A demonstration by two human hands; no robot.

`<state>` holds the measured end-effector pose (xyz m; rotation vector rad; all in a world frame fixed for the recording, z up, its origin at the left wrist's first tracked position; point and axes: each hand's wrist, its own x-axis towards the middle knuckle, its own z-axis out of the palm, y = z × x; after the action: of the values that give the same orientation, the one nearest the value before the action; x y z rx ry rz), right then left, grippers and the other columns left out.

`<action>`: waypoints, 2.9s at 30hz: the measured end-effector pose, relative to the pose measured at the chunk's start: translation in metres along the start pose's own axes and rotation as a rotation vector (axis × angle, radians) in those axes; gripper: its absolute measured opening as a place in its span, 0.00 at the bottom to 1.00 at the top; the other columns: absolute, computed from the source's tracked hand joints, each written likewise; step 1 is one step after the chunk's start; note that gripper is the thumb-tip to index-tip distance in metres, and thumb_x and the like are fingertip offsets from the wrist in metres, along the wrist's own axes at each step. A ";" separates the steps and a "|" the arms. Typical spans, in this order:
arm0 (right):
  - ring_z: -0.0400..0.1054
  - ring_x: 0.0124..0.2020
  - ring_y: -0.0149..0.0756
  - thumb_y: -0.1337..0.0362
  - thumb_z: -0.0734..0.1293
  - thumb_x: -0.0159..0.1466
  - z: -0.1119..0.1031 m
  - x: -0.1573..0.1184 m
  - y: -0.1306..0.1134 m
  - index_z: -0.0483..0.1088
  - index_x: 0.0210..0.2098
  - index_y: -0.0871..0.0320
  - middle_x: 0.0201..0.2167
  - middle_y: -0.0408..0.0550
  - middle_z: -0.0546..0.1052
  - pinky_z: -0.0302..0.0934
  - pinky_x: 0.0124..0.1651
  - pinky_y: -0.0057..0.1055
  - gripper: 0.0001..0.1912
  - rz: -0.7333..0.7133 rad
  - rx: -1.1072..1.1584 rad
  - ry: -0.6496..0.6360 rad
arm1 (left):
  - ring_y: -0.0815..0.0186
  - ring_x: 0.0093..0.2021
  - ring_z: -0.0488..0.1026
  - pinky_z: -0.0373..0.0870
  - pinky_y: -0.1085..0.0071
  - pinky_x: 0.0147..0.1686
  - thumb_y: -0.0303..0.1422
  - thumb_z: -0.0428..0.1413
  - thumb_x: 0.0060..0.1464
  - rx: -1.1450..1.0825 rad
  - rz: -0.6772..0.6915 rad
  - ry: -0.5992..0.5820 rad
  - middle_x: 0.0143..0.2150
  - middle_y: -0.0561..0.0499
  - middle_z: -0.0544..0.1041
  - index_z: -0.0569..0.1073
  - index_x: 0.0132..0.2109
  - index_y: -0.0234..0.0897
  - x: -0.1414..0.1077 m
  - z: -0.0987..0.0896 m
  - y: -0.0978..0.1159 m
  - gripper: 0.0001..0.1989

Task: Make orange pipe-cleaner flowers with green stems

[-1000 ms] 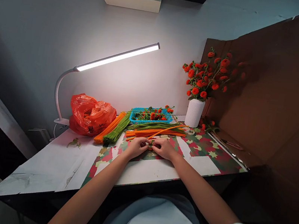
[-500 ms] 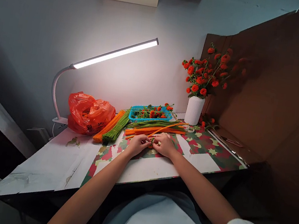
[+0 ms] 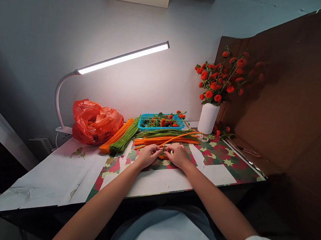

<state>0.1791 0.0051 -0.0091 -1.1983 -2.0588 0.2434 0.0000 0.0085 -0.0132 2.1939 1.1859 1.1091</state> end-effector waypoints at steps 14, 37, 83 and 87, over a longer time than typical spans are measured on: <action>0.67 0.33 0.34 0.69 0.66 0.57 -0.003 0.000 -0.006 0.75 0.27 0.56 0.29 0.43 0.78 0.52 0.40 0.30 0.06 -0.010 0.007 -0.047 | 0.67 0.30 0.70 0.65 0.73 0.28 0.34 0.54 0.52 -0.021 0.006 -0.019 0.33 0.49 0.76 0.74 0.32 0.35 -0.002 0.000 -0.002 0.07; 0.63 0.25 0.30 0.65 0.67 0.57 -0.001 0.003 0.009 0.75 0.28 0.58 0.23 0.42 0.74 0.50 0.29 0.25 0.05 -0.117 0.179 -0.120 | 0.66 0.34 0.71 0.66 0.72 0.30 0.35 0.57 0.50 -0.055 0.035 -0.045 0.36 0.48 0.73 0.75 0.30 0.35 -0.001 -0.004 -0.003 0.08; 0.61 0.23 0.28 0.67 0.70 0.53 0.013 0.006 0.013 0.77 0.27 0.58 0.21 0.42 0.73 0.51 0.26 0.24 0.03 0.034 0.279 0.009 | 0.62 0.36 0.75 0.72 0.66 0.37 0.34 0.65 0.38 -0.247 -0.109 -0.056 0.39 0.48 0.77 0.78 0.34 0.37 -0.005 0.004 -0.009 0.12; 0.62 0.24 0.29 0.68 0.70 0.52 0.010 0.007 0.008 0.75 0.24 0.59 0.21 0.42 0.72 0.53 0.28 0.25 0.02 -0.004 0.297 0.088 | 0.62 0.34 0.76 0.74 0.65 0.36 0.36 0.66 0.38 -0.430 -0.188 -0.072 0.39 0.46 0.79 0.79 0.37 0.35 -0.004 0.004 -0.007 0.16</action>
<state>0.1753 0.0169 -0.0166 -1.0045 -1.8711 0.4691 -0.0020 0.0088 -0.0219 1.7449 0.9902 1.0789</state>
